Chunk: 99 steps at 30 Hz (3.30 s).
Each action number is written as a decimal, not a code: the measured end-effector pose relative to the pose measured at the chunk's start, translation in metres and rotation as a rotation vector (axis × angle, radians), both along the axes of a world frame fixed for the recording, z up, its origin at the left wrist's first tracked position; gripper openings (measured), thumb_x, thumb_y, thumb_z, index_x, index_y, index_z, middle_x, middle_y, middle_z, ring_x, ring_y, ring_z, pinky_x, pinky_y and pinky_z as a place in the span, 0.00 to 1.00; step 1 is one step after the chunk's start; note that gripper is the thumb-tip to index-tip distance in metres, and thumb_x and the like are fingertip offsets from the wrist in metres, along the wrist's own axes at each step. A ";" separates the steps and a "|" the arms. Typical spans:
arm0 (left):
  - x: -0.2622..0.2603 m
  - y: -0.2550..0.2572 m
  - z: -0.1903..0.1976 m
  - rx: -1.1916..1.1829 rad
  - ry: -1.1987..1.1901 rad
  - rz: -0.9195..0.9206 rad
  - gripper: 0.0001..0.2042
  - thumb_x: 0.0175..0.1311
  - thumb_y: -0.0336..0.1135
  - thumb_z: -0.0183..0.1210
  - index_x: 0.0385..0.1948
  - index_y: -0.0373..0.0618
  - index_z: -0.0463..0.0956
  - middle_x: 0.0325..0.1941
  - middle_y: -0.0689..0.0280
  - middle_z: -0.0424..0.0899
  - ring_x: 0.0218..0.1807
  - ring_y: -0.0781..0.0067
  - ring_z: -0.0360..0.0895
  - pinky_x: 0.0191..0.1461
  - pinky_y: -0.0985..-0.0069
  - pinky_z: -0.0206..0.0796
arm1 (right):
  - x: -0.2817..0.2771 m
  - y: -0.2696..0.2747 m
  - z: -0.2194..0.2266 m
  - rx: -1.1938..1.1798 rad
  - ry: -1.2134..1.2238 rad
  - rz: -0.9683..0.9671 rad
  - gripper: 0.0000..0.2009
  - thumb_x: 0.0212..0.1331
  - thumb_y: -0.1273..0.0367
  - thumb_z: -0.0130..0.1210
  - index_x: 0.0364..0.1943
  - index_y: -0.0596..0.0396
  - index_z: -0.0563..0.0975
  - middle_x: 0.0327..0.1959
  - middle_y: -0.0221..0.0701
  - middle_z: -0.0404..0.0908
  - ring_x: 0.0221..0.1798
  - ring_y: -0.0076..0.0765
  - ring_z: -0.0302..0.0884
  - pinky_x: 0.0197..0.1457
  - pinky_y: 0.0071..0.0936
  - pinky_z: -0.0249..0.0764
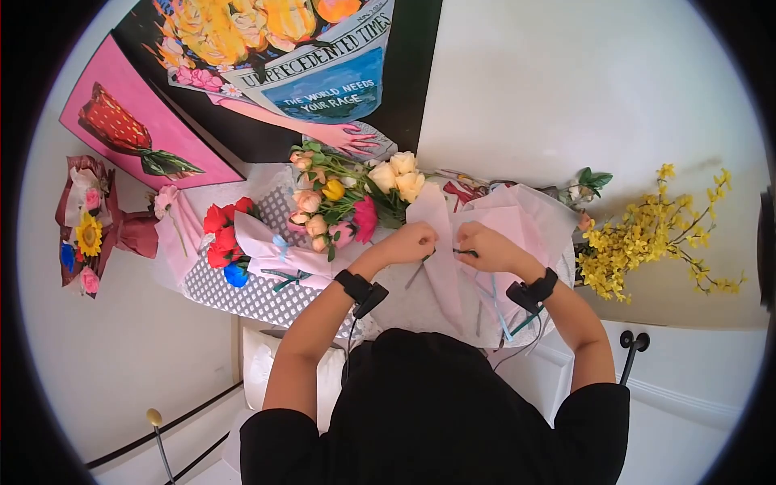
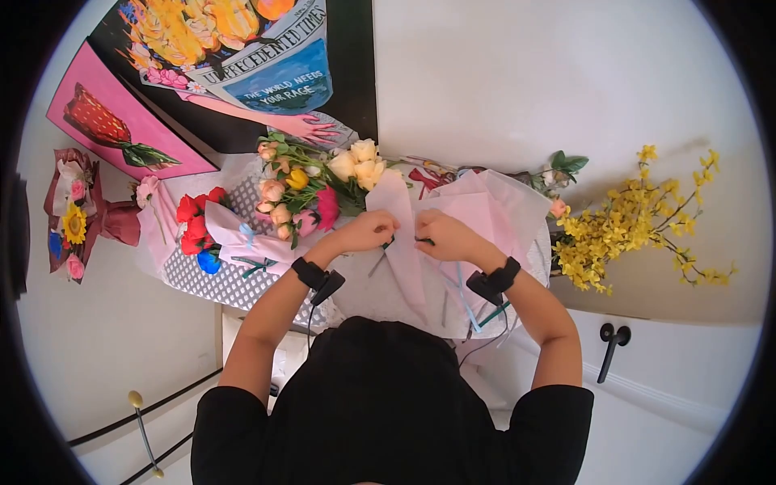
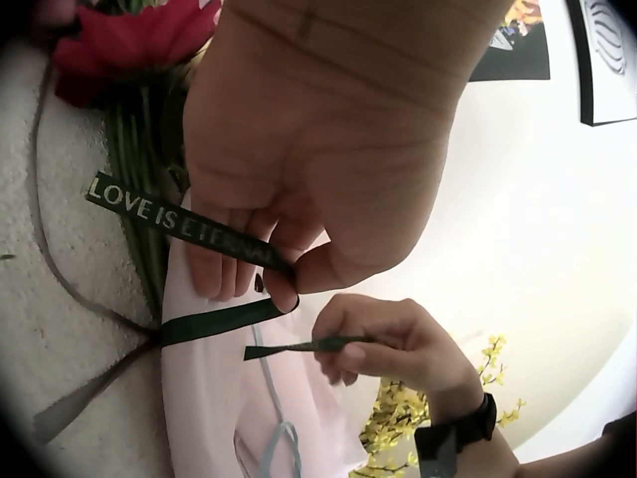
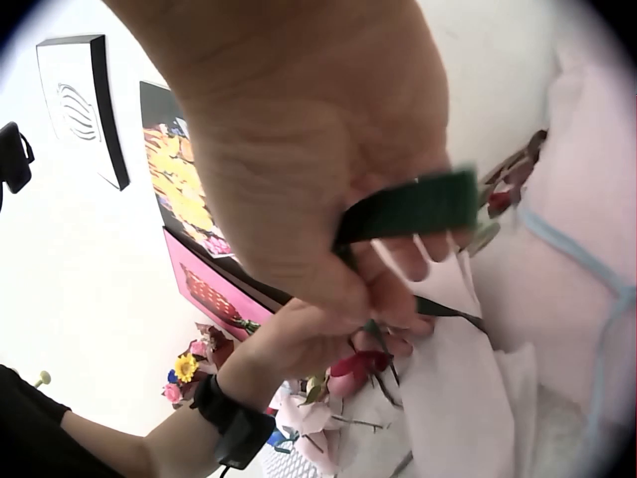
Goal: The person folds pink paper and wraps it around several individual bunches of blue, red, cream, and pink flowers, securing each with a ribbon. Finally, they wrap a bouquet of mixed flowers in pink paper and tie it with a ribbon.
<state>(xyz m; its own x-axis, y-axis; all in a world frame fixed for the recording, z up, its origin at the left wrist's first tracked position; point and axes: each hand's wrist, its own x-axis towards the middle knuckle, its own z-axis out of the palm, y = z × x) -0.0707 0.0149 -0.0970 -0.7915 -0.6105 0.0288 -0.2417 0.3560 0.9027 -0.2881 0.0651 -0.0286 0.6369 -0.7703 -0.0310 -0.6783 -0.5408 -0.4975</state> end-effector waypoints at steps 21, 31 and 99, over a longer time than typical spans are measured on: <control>-0.007 0.007 0.020 0.863 0.145 0.322 0.14 0.64 0.37 0.50 0.41 0.35 0.75 0.44 0.63 0.77 0.40 0.79 0.73 0.42 0.80 0.67 | 0.031 0.008 -0.093 0.754 -0.884 -0.362 0.10 0.63 0.69 0.44 0.43 0.59 0.72 0.27 0.25 0.71 0.29 0.21 0.68 0.36 0.18 0.66; 0.005 0.054 0.046 -0.284 -0.043 0.326 0.08 0.54 0.26 0.51 0.33 0.33 0.75 0.32 0.61 0.76 0.34 0.63 0.75 0.37 0.72 0.68 | 0.036 -0.001 -0.070 1.016 -1.144 -0.539 0.05 0.58 0.72 0.44 0.31 0.57 0.71 0.25 0.31 0.75 0.25 0.23 0.70 0.30 0.20 0.66; 0.025 0.042 0.002 -0.562 -0.202 -0.080 0.07 0.50 0.27 0.50 0.31 0.39 0.69 0.33 0.59 0.72 0.39 0.56 0.71 0.43 0.66 0.65 | 0.043 0.039 -0.091 -0.003 -0.370 -0.646 0.07 0.52 0.70 0.53 0.27 0.61 0.70 0.21 0.39 0.72 0.23 0.40 0.71 0.26 0.33 0.66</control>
<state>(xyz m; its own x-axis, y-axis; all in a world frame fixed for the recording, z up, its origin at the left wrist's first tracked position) -0.0461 0.0571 -0.0949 -0.8580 -0.4833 0.1741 -0.3412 0.7895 0.5102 -0.2451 0.1045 -0.1199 0.0256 -0.9946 0.1008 -0.6498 -0.0932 -0.7544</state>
